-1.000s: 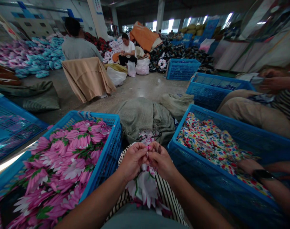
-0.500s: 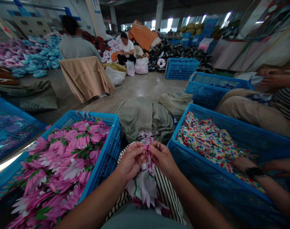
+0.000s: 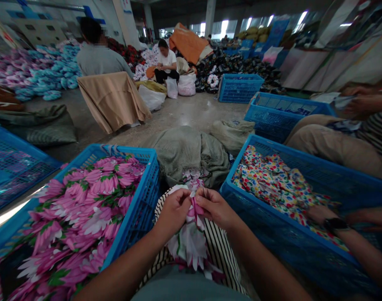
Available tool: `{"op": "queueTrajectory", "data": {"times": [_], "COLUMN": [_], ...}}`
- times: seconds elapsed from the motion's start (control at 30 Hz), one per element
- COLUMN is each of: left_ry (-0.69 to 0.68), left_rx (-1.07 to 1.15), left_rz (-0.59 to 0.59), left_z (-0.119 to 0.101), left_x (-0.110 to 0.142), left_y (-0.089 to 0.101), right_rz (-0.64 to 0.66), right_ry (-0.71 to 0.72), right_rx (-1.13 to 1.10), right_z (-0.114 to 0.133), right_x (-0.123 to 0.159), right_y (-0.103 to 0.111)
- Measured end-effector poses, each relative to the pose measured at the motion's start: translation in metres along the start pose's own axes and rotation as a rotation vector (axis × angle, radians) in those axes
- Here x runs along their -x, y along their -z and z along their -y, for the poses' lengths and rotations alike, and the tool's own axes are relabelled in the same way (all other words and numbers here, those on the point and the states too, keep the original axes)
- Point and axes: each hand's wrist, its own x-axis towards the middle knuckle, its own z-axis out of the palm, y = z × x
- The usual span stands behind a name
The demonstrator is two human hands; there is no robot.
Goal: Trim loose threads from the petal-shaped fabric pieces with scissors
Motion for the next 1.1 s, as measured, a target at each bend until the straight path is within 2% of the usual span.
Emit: {"op": "queueTrajectory", "data": {"times": [0.2, 0.37, 0.5, 0.6, 0.73, 0.87, 0.97, 1.1], "left_ry": [-0.016, -0.042, -0.162, -0.241, -0.292, -0.309, -0.303, -0.264], "left_rx": [0.109, -0.087, -0.312, -0.399, -0.441, -0.449, -0.413, -0.302], "left_rz": [0.032, -0.013, -0.046, -0.079, -0.193, -0.297, -0.336, -0.342], "left_z": [0.001, 0.007, 0.006, 0.007, 0.012, 0.021, 0.025, 0.022], "left_x": [0.003, 0.004, 0.001, -0.007, -0.016, -0.018, -0.018, -0.020], "left_y": [0.000, -0.002, -0.002, 0.001, 0.004, 0.001, 0.001, 0.004], "right_rz": [-0.106, -0.046, 0.043, -0.053, -0.252, -0.509, -0.513, -0.501], "right_ry": [-0.025, -0.073, -0.102, 0.004, 0.193, 0.198, 0.177, 0.190], "right_rx": [0.033, -0.060, -0.035, 0.102, 0.351, 0.171, 0.071, 0.087], "right_z": [0.001, 0.002, 0.006, 0.005, -0.010, -0.031, -0.041, -0.044], "right_x": [-0.002, -0.002, 0.000, 0.000, -0.003, -0.014, -0.022, -0.027], "right_y": [0.001, 0.002, 0.004, -0.001, -0.015, -0.021, -0.021, -0.021]}}
